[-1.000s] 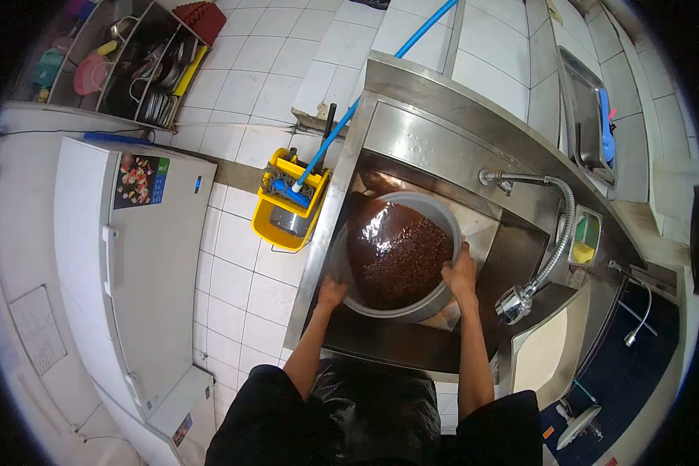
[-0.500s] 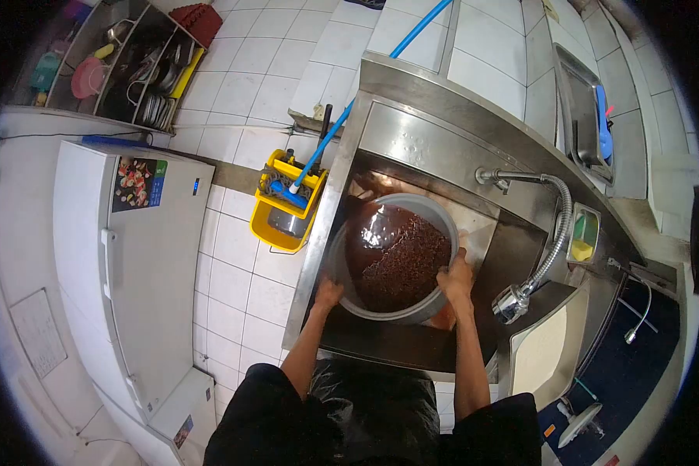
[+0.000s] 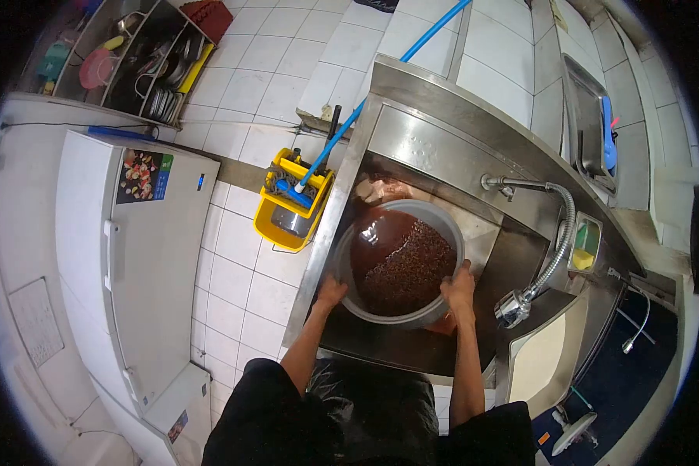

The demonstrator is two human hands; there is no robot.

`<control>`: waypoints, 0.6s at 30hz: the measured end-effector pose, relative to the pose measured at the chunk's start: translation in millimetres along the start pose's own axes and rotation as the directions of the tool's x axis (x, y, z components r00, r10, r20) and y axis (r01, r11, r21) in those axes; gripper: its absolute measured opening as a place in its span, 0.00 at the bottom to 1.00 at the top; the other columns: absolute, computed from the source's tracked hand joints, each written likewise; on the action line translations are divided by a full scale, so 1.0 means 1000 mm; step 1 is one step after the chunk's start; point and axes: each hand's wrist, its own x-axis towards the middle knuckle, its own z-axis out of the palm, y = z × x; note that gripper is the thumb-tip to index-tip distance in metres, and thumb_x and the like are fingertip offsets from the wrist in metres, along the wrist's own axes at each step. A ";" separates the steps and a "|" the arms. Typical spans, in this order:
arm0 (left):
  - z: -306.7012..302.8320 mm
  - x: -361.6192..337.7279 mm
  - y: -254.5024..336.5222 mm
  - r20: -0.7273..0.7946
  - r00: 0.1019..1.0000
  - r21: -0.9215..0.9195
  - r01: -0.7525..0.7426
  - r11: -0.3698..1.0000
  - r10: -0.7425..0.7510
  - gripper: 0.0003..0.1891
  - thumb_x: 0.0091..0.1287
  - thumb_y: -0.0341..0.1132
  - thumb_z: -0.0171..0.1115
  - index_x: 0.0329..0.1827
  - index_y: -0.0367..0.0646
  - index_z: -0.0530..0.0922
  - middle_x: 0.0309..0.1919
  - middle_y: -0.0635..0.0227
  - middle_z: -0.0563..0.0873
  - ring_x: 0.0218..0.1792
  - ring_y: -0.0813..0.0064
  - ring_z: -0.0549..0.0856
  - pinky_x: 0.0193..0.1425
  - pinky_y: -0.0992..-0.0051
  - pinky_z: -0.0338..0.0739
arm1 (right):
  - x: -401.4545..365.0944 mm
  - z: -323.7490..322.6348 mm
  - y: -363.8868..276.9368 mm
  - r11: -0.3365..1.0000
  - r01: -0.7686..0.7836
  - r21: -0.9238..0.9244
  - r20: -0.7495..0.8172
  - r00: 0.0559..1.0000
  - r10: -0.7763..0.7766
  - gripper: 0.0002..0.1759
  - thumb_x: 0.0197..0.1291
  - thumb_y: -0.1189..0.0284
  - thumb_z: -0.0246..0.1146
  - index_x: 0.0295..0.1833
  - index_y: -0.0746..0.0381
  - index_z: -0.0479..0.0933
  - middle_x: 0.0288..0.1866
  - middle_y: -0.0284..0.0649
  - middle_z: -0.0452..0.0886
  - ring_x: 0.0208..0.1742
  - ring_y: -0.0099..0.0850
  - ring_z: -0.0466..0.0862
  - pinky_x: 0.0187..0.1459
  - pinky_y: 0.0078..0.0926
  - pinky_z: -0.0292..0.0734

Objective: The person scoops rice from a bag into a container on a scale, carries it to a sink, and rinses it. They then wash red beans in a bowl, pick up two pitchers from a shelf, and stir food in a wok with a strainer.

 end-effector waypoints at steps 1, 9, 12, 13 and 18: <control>-0.004 -0.001 0.005 0.054 0.999 0.008 -0.004 1.000 0.003 0.29 0.57 0.40 0.59 0.57 0.27 0.69 0.56 0.35 0.73 0.61 0.43 0.72 0.65 0.59 0.67 | -0.001 -0.002 0.000 0.999 -0.032 0.016 0.019 0.999 0.032 0.31 0.47 0.80 0.63 0.56 0.78 0.59 0.37 0.64 0.79 0.42 0.57 0.82 0.43 0.44 0.78; -0.008 0.005 0.013 0.144 0.983 0.003 0.111 0.994 -0.110 0.30 0.55 0.37 0.61 0.58 0.27 0.69 0.58 0.34 0.72 0.61 0.45 0.72 0.66 0.62 0.66 | 0.011 0.004 0.011 0.997 0.029 -0.071 0.014 0.999 -0.029 0.34 0.51 0.78 0.62 0.60 0.79 0.55 0.37 0.65 0.79 0.41 0.55 0.83 0.40 0.42 0.80; 0.001 0.012 0.000 0.062 0.998 -0.014 -0.032 0.999 0.032 0.31 0.54 0.36 0.62 0.60 0.27 0.67 0.58 0.35 0.72 0.62 0.45 0.72 0.66 0.62 0.66 | 0.018 -0.004 0.004 0.997 -0.074 -0.018 0.053 0.996 0.075 0.34 0.50 0.77 0.63 0.59 0.78 0.56 0.38 0.66 0.79 0.42 0.57 0.82 0.42 0.44 0.80; 0.002 0.017 -0.004 0.100 0.993 -0.042 -0.064 0.997 0.068 0.32 0.54 0.37 0.62 0.60 0.27 0.66 0.58 0.35 0.72 0.62 0.45 0.72 0.66 0.61 0.66 | 0.020 -0.010 0.000 0.997 -0.081 0.018 0.090 0.993 0.079 0.33 0.49 0.77 0.63 0.58 0.78 0.56 0.37 0.66 0.79 0.42 0.57 0.82 0.43 0.44 0.79; 0.018 0.033 -0.026 0.071 0.987 -0.027 -0.140 0.990 0.141 0.32 0.55 0.38 0.63 0.60 0.27 0.66 0.57 0.35 0.73 0.61 0.44 0.72 0.66 0.60 0.67 | 0.029 0.003 0.009 0.999 -0.024 -0.047 0.004 1.000 0.025 0.32 0.47 0.77 0.63 0.56 0.79 0.58 0.36 0.65 0.79 0.41 0.57 0.82 0.43 0.44 0.79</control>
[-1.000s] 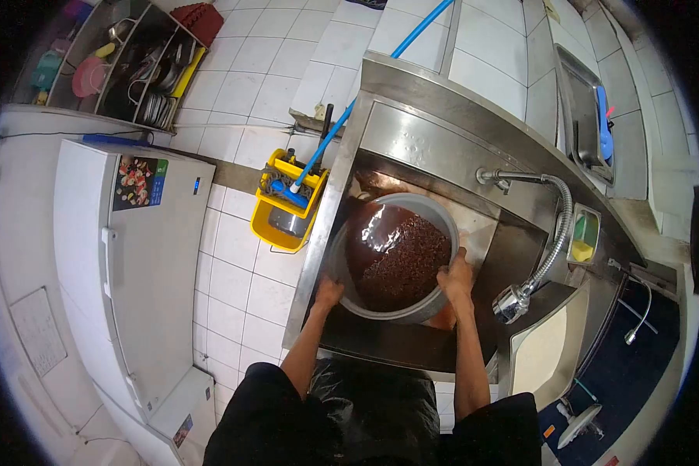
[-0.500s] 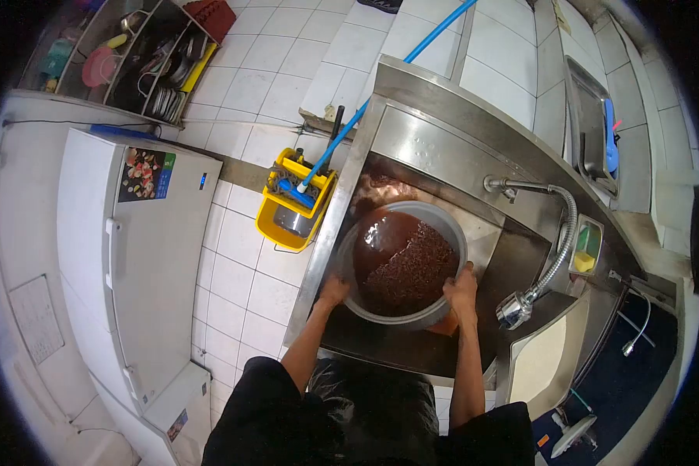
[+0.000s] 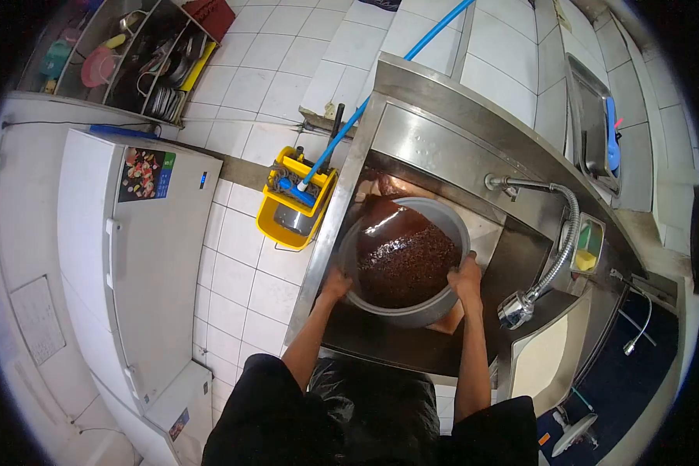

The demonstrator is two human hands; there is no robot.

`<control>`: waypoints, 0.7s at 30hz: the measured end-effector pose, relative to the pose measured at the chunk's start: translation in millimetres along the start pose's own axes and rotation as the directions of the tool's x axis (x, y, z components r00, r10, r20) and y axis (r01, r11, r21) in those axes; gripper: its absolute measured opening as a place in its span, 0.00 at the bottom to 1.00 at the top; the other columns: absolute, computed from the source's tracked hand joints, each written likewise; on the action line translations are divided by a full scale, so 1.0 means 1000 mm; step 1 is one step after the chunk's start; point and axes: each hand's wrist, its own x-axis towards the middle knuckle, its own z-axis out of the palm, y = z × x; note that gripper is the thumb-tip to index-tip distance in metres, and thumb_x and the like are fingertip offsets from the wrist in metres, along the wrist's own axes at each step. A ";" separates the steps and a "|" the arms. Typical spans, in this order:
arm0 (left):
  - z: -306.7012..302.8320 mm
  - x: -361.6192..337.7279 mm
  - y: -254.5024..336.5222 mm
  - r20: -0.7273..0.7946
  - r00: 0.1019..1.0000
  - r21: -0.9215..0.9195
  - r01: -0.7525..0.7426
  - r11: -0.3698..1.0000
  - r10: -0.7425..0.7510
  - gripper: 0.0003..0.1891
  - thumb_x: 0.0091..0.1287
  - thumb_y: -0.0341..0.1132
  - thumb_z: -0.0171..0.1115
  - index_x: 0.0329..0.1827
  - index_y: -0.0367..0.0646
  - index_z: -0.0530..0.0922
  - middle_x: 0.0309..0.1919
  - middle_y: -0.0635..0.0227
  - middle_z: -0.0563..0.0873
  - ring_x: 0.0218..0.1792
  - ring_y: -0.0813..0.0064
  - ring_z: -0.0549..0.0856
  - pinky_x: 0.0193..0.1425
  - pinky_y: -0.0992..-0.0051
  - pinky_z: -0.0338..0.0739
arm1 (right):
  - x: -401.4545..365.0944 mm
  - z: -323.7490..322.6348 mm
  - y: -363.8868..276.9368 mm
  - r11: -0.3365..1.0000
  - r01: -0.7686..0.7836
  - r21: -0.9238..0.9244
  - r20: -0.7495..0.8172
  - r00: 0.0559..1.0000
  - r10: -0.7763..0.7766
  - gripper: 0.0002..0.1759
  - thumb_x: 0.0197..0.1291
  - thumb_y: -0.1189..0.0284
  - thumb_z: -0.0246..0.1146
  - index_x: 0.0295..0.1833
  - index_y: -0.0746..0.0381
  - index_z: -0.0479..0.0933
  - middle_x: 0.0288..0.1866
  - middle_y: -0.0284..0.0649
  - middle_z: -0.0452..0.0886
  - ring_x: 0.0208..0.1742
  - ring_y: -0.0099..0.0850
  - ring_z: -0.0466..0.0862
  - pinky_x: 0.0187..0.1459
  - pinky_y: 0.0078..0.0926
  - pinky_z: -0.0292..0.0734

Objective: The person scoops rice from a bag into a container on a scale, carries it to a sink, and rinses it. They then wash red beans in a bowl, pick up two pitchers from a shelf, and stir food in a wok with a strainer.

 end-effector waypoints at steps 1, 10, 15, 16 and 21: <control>-0.007 -0.005 0.016 0.008 0.998 0.016 0.069 0.997 -0.070 0.32 0.55 0.39 0.63 0.60 0.27 0.66 0.57 0.35 0.72 0.61 0.44 0.72 0.66 0.59 0.67 | 0.000 -0.001 -0.001 1.000 0.022 0.002 0.005 1.000 -0.022 0.32 0.47 0.77 0.63 0.56 0.79 0.58 0.36 0.65 0.79 0.41 0.57 0.82 0.43 0.44 0.79; -0.009 -0.005 0.019 0.061 0.983 0.021 0.173 0.985 -0.174 0.34 0.58 0.42 0.62 0.63 0.28 0.64 0.60 0.36 0.70 0.64 0.45 0.70 0.68 0.60 0.65 | 0.000 -0.012 -0.013 1.000 0.007 0.004 0.045 0.999 -0.007 0.33 0.47 0.78 0.64 0.56 0.79 0.58 0.38 0.65 0.80 0.43 0.56 0.82 0.43 0.43 0.80; -0.014 -0.009 0.028 0.071 0.983 0.036 0.170 0.985 -0.172 0.37 0.58 0.43 0.61 0.66 0.30 0.60 0.63 0.36 0.68 0.66 0.46 0.67 0.70 0.60 0.62 | 0.011 -0.004 -0.006 0.999 0.044 0.003 0.040 0.998 -0.044 0.37 0.46 0.77 0.66 0.59 0.79 0.57 0.40 0.65 0.79 0.46 0.55 0.82 0.46 0.42 0.79; -0.016 -0.010 0.034 0.082 0.970 0.064 0.223 0.973 -0.228 0.37 0.58 0.43 0.61 0.66 0.29 0.60 0.63 0.36 0.67 0.66 0.46 0.67 0.70 0.60 0.62 | 0.015 -0.002 -0.006 1.000 -0.001 -0.004 0.059 0.998 0.001 0.38 0.45 0.77 0.67 0.60 0.79 0.57 0.41 0.66 0.79 0.46 0.56 0.82 0.47 0.42 0.79; -0.012 -0.005 0.025 0.033 0.992 0.037 0.125 0.992 -0.126 0.38 0.58 0.45 0.59 0.66 0.29 0.60 0.63 0.36 0.67 0.66 0.46 0.67 0.70 0.60 0.62 | 0.018 -0.008 -0.021 0.998 -0.027 -0.051 0.062 0.998 0.030 0.38 0.44 0.77 0.67 0.60 0.80 0.57 0.42 0.66 0.79 0.47 0.56 0.81 0.48 0.42 0.79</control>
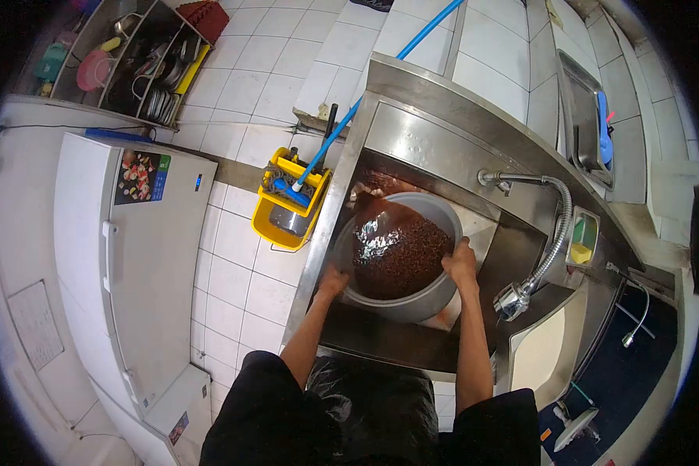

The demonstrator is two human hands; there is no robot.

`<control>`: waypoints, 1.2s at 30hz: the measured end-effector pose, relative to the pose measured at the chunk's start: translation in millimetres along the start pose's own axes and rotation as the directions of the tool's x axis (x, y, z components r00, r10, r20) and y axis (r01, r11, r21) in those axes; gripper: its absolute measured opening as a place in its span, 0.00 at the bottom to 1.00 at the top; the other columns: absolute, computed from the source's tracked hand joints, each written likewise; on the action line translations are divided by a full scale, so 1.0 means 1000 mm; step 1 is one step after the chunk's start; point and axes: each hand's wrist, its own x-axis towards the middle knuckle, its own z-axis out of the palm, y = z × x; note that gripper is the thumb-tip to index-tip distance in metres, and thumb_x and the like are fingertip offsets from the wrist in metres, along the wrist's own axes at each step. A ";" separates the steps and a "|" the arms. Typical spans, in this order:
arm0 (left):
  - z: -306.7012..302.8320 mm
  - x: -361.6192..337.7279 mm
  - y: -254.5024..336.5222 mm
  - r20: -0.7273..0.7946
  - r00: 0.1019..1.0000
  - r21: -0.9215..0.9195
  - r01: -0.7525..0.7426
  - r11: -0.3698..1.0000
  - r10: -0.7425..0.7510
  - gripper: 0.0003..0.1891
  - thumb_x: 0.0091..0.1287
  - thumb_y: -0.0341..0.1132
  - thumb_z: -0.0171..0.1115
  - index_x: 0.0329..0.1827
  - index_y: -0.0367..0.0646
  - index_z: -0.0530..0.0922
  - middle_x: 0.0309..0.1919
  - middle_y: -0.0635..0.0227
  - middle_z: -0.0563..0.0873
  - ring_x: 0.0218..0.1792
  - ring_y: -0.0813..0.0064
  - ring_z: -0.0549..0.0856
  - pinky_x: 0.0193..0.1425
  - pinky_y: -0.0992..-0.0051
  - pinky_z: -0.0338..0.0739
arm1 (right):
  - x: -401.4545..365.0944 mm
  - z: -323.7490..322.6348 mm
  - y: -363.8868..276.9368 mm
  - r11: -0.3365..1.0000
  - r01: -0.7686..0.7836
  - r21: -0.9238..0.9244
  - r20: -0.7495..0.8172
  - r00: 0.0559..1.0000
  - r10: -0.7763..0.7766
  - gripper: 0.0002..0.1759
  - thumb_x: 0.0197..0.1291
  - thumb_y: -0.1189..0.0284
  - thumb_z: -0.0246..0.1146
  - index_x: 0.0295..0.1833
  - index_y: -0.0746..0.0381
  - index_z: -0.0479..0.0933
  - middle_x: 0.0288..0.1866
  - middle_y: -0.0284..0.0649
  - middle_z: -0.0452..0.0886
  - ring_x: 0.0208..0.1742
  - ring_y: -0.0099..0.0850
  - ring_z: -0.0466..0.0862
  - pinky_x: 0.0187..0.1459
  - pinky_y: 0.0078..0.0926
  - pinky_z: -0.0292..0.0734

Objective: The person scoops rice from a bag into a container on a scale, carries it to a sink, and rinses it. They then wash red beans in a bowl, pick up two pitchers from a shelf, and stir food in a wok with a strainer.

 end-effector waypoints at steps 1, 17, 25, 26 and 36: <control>-0.002 -0.004 0.003 -0.005 1.000 0.019 0.011 1.000 -0.011 0.37 0.58 0.45 0.59 0.65 0.28 0.61 0.63 0.35 0.67 0.66 0.45 0.67 0.69 0.60 0.63 | -0.002 -0.003 -0.004 1.000 0.000 0.017 0.004 1.000 0.000 0.37 0.44 0.78 0.66 0.59 0.80 0.58 0.42 0.66 0.79 0.47 0.56 0.81 0.49 0.42 0.78; -0.013 -0.014 0.029 0.080 0.971 0.001 0.228 0.974 -0.227 0.38 0.57 0.42 0.60 0.66 0.26 0.59 0.65 0.36 0.64 0.69 0.47 0.64 0.72 0.62 0.59 | 0.002 -0.004 -0.018 0.999 -0.005 0.033 -0.011 1.000 0.005 0.31 0.48 0.76 0.64 0.58 0.74 0.64 0.45 0.64 0.79 0.49 0.56 0.81 0.50 0.43 0.78; -0.013 -0.011 0.026 0.116 0.973 -0.011 0.202 0.979 -0.200 0.39 0.58 0.42 0.60 0.68 0.27 0.58 0.65 0.37 0.65 0.68 0.48 0.65 0.72 0.63 0.60 | 0.007 0.005 -0.013 0.998 0.060 0.032 -0.100 0.993 -0.057 0.27 0.48 0.75 0.64 0.54 0.74 0.67 0.43 0.63 0.80 0.48 0.56 0.81 0.49 0.43 0.78; -0.003 -0.005 0.011 0.038 0.992 -0.038 0.124 0.992 -0.123 0.37 0.58 0.42 0.60 0.66 0.27 0.61 0.64 0.37 0.67 0.67 0.47 0.66 0.71 0.63 0.62 | 0.007 0.005 -0.012 0.999 0.041 0.021 -0.094 0.995 -0.039 0.27 0.47 0.75 0.64 0.54 0.74 0.67 0.43 0.63 0.80 0.48 0.56 0.81 0.49 0.43 0.78; -0.014 -0.012 0.027 0.061 0.993 0.009 0.106 0.994 -0.106 0.27 0.56 0.41 0.59 0.52 0.26 0.75 0.58 0.35 0.72 0.62 0.44 0.71 0.67 0.60 0.66 | -0.003 -0.003 -0.019 0.999 0.002 0.042 -0.054 0.999 0.000 0.28 0.46 0.78 0.63 0.54 0.74 0.66 0.50 0.64 0.76 0.54 0.56 0.78 0.54 0.42 0.75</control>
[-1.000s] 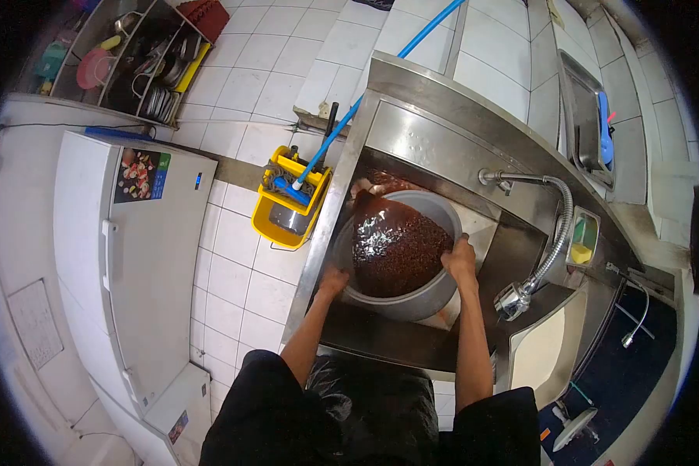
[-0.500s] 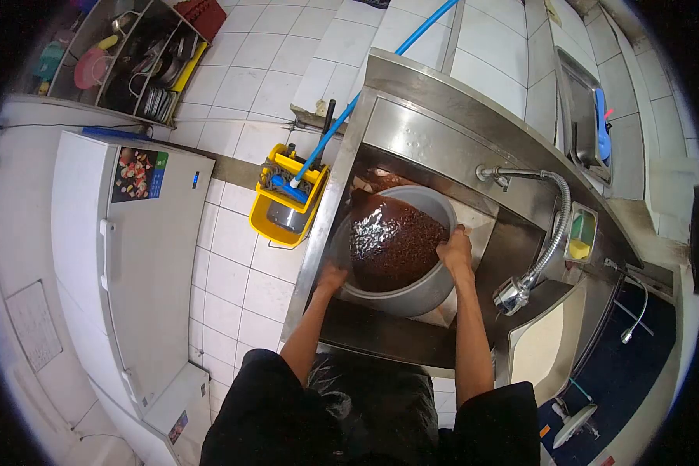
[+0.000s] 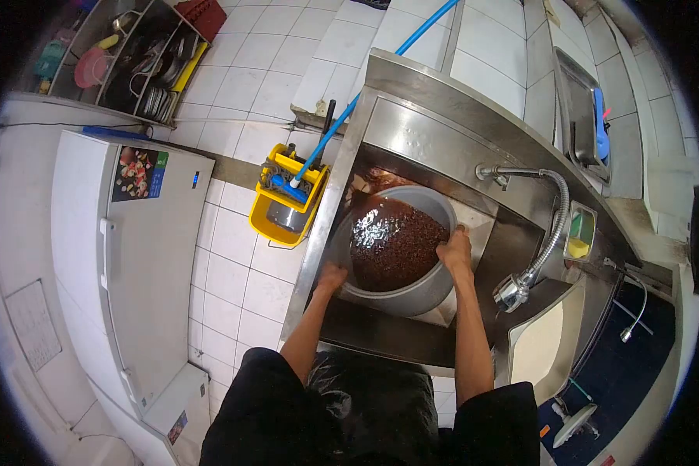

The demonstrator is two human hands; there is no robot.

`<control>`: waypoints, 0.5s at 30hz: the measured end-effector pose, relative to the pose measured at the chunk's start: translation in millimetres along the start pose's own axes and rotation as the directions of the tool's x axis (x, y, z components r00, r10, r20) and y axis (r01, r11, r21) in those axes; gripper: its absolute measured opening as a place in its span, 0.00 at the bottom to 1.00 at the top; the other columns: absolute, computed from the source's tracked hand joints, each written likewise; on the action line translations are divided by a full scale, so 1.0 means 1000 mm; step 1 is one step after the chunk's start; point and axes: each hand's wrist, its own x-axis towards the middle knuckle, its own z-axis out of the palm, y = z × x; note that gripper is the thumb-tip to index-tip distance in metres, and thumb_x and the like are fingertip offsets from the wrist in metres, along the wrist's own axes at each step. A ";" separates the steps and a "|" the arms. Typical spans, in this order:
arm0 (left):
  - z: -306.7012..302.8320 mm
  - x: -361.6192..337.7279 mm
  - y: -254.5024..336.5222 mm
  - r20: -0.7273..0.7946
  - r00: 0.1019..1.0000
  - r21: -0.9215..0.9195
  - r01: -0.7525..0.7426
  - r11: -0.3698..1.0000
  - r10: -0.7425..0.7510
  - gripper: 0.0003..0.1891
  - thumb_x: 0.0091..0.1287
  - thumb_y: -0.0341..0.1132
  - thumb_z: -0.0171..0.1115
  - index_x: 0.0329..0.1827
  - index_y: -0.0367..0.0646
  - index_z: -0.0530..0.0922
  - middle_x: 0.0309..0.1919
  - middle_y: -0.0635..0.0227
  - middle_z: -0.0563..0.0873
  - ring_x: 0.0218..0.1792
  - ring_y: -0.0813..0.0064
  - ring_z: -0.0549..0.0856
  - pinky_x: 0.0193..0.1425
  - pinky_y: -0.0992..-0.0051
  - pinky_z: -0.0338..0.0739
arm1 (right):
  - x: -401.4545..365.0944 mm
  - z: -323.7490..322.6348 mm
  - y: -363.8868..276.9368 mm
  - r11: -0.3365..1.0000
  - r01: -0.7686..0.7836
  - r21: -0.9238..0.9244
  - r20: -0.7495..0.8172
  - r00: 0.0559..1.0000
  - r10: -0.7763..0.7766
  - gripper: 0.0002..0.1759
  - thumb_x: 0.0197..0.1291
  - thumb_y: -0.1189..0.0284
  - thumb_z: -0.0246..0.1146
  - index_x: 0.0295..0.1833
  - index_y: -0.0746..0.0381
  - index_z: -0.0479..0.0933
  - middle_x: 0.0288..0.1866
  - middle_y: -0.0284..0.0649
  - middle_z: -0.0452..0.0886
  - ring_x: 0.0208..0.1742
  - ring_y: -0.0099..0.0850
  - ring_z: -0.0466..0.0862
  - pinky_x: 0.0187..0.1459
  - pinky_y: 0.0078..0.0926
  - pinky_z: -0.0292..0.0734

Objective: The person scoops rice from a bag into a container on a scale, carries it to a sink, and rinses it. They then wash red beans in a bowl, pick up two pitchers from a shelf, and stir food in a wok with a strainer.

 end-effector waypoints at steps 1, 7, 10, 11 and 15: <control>0.001 0.001 -0.002 -0.008 1.000 0.006 -0.011 1.000 0.011 0.27 0.55 0.41 0.59 0.52 0.26 0.75 0.57 0.35 0.73 0.61 0.43 0.72 0.66 0.59 0.67 | 0.001 0.002 0.003 1.000 0.010 0.017 0.001 1.000 -0.010 0.27 0.46 0.77 0.63 0.54 0.74 0.66 0.50 0.65 0.76 0.54 0.56 0.78 0.55 0.42 0.75; 0.002 -0.009 0.002 -0.146 0.989 -0.023 -0.032 0.999 0.028 0.29 0.54 0.40 0.61 0.54 0.23 0.72 0.54 0.34 0.76 0.58 0.43 0.75 0.63 0.59 0.70 | -0.002 -0.004 -0.001 0.999 0.029 0.038 0.027 0.999 -0.030 0.26 0.47 0.77 0.63 0.53 0.75 0.66 0.48 0.65 0.77 0.52 0.56 0.79 0.53 0.42 0.75; 0.000 -0.003 0.003 -0.063 0.998 0.024 0.016 1.000 -0.014 0.30 0.54 0.40 0.62 0.54 0.23 0.72 0.54 0.34 0.75 0.59 0.43 0.74 0.64 0.60 0.70 | -0.001 -0.003 -0.001 0.999 0.031 0.036 0.028 0.999 -0.032 0.26 0.47 0.77 0.63 0.53 0.75 0.66 0.46 0.64 0.78 0.51 0.56 0.80 0.52 0.43 0.76; 0.001 -0.001 0.002 -0.023 0.999 0.050 0.046 0.998 -0.045 0.30 0.54 0.40 0.62 0.54 0.23 0.72 0.55 0.34 0.75 0.60 0.43 0.74 0.64 0.60 0.70 | 0.000 -0.001 -0.001 0.999 0.026 0.028 0.005 1.000 -0.026 0.25 0.47 0.77 0.63 0.52 0.75 0.66 0.45 0.64 0.79 0.50 0.56 0.80 0.51 0.43 0.76; 0.010 0.015 -0.018 0.032 0.999 0.002 0.023 1.000 -0.023 0.30 0.54 0.41 0.62 0.54 0.23 0.72 0.55 0.34 0.74 0.60 0.43 0.73 0.64 0.60 0.69 | 0.010 0.005 0.002 1.000 0.009 0.005 -0.013 1.000 -0.009 0.25 0.47 0.77 0.63 0.52 0.75 0.66 0.45 0.65 0.79 0.51 0.56 0.80 0.51 0.43 0.77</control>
